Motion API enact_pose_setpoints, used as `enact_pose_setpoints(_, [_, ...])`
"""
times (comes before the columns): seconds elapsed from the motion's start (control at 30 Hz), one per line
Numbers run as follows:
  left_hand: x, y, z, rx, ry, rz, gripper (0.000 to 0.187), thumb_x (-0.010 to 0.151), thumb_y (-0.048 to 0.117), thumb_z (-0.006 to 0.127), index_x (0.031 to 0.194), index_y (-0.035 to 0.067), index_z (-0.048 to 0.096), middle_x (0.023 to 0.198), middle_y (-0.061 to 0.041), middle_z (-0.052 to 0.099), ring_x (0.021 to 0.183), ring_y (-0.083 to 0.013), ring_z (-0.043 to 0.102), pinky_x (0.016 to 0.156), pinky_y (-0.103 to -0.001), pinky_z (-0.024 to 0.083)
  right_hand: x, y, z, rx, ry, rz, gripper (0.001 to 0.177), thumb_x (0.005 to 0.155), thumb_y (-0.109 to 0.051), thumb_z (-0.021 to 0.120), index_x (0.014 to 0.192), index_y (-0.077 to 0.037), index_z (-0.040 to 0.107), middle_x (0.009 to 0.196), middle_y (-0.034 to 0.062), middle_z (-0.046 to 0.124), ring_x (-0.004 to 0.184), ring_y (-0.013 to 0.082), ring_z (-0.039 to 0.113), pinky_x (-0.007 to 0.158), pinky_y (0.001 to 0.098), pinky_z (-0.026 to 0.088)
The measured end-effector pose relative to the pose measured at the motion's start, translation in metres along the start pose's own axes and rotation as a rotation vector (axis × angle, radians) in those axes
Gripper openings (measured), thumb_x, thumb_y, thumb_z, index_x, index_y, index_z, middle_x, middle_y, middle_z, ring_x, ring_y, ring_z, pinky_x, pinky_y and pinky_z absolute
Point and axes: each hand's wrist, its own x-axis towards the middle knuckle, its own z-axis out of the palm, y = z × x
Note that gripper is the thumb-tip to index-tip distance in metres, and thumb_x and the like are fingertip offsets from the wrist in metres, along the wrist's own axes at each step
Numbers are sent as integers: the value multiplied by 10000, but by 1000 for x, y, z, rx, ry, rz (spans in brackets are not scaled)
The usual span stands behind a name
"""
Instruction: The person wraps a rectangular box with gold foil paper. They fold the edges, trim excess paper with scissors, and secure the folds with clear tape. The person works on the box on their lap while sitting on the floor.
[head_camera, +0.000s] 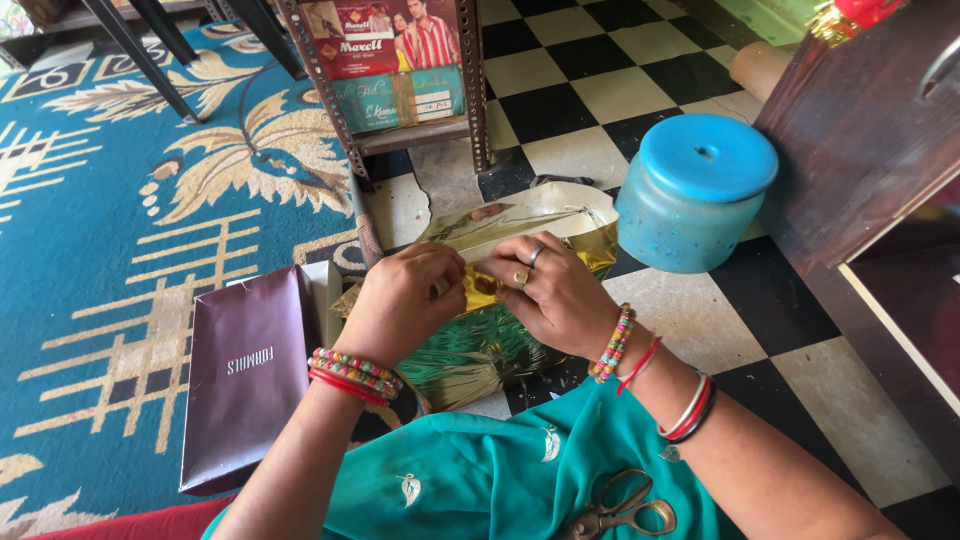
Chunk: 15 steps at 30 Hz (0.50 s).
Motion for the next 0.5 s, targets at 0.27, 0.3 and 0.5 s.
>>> enact_pose_setpoints(0.27, [9, -12, -6, -90, -69, -101, 183, 788, 138, 734, 911, 2, 745, 917, -119, 753, 777, -220, 749, 739, -327, 587, 7, -3, -6, -10, -85, 5, 229, 904, -126, 689, 1118, -46, 713, 1117, 94, 651, 1037, 300, 601, 962, 419, 480])
enact_pose_setpoints(0.3, [11, -14, -10, -122, -83, -114, 192, 792, 142, 738, 921, 0, 758, 908, -115, 763, 777, -198, 754, 739, -316, 590, 8, -2, -6, -6, -85, 4, 235, 903, -127, 685, 1120, -40, 714, 1113, 95, 655, 1044, 296, 603, 968, 418, 477])
enact_pose_setpoints(0.5, [37, -19, -27, -331, -337, -502, 250, 834, 217, 734, 926, -9, 784, 784, -94, 782, 687, -105, 711, 659, -296, 606, 11, 6, -4, 31, -126, 22, 254, 919, -157, 656, 1118, -13, 723, 1110, 115, 669, 1079, 290, 610, 991, 425, 443])
